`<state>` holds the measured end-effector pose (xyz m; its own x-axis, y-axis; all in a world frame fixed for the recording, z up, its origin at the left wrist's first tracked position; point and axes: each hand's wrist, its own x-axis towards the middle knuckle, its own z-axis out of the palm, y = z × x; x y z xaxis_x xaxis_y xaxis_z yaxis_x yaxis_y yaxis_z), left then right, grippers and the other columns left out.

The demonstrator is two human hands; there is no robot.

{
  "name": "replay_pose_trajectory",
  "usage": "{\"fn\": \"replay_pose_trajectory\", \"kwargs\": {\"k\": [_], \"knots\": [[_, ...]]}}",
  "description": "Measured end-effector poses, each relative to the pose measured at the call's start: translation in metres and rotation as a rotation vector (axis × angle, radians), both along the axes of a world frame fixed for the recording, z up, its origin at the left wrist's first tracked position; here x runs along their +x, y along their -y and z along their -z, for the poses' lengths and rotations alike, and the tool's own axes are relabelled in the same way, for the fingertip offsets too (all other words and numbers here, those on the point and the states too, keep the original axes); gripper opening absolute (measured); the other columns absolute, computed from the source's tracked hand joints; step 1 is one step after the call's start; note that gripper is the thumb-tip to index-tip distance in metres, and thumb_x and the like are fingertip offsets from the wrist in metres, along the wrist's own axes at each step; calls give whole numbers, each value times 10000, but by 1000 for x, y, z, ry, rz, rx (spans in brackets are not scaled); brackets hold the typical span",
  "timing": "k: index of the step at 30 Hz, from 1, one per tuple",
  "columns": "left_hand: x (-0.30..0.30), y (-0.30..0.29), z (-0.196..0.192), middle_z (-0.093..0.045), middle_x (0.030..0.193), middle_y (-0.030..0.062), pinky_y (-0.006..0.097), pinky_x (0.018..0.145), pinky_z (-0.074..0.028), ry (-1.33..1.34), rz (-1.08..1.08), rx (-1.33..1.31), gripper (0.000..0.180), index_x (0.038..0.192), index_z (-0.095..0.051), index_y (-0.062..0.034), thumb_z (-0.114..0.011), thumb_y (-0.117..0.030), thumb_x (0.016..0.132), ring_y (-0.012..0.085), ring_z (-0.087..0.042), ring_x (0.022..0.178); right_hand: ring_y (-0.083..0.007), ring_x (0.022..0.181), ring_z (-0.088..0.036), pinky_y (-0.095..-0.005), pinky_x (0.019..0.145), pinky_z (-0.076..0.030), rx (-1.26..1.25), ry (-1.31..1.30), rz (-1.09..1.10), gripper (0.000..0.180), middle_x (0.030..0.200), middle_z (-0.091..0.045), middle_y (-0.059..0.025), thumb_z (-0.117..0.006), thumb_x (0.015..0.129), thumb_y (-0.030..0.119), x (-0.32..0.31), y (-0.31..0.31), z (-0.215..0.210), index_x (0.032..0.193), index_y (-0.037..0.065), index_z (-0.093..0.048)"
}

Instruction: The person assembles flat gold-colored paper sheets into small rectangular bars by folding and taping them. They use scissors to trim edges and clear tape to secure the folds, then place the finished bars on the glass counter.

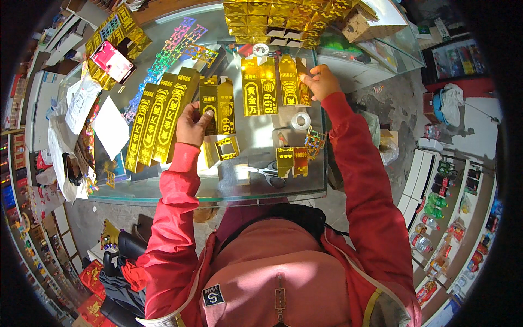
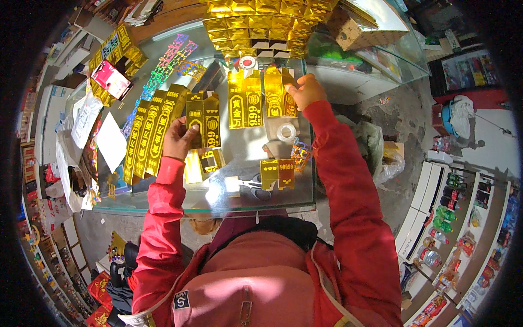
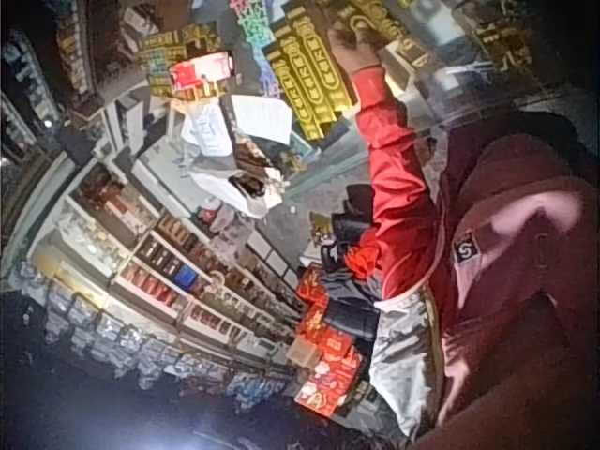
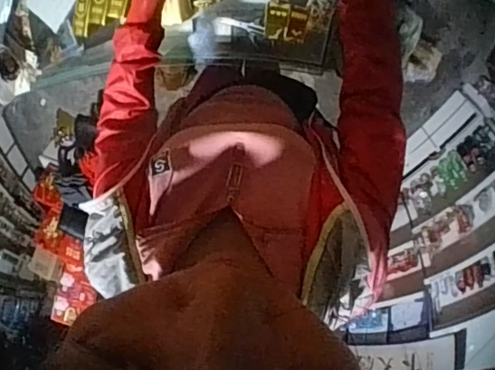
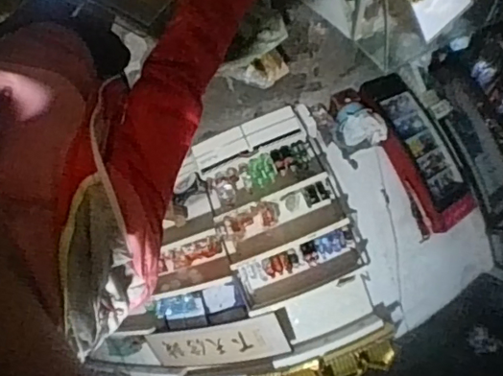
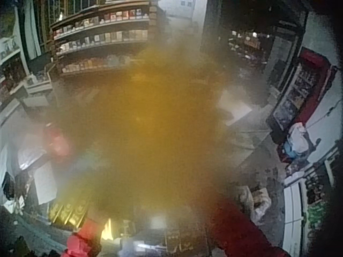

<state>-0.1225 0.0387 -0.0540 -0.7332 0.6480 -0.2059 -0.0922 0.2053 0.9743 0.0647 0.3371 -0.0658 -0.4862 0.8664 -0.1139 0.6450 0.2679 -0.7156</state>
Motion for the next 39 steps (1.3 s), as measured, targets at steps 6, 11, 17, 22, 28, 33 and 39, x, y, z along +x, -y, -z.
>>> {"fn": "replay_pose_trajectory", "kwargs": {"k": [6,11,17,22,28,33,39], "knots": [[-5,0,-5,-644,931,61,234,733,-480,57,-16,73,247,1077,-534,6,-627,-32,851,109,-600,807,-275,668,-621,-378,613,-496,165,-54,-121,353,759,-635,-117,-742,722,303,4,7,-15,867,40,-557],[-9,1,-21,-627,996,47,239,815,-457,18,8,136,245,1075,-538,-10,-636,-52,855,109,-579,902,-237,666,-610,-353,619,-490,79,44,-247,305,728,-631,-104,-740,744,257,-1,16,-22,830,31,-554],[2,-2,-54,-634,982,48,233,799,-453,-2,24,122,246,1085,-545,-1,-629,-47,858,103,-582,875,-175,609,-572,-305,588,-474,123,-6,-236,282,684,-603,-79,-745,766,220,-11,22,0,820,24,-549],[25,-4,-91,-644,917,40,211,705,-457,44,-28,320,254,1088,-553,-6,-636,-47,852,77,-581,779,-152,593,-554,-295,572,-466,126,-21,-246,248,667,-589,-72,-704,805,216,-6,31,-34,830,30,-541],[61,-12,-123,-627,815,-3,164,534,-380,227,13,349,256,1084,-537,-5,-636,-41,851,22,-502,622,-139,710,-568,-302,674,-478,-283,-490,-466,268,878,-633,-56,-474,875,17,26,103,-138,1135,23,-541],[89,-17,-135,-634,893,11,180,629,-437,312,79,368,294,1122,-496,-5,-623,-36,858,45,-557,739,-229,1008,-583,-312,869,-452,-94,-380,-706,501,1116,-602,-138,-479,739,-86,47,148,-178,1222,28,-545],[112,-8,-154,-591,1103,62,238,865,-429,226,206,376,458,1348,-384,-10,-469,16,899,99,-546,983,-241,1017,-607,-306,880,-465,42,-398,-662,514,1111,-616,-139,-545,667,-141,70,152,-177,1152,24,-599]]}}
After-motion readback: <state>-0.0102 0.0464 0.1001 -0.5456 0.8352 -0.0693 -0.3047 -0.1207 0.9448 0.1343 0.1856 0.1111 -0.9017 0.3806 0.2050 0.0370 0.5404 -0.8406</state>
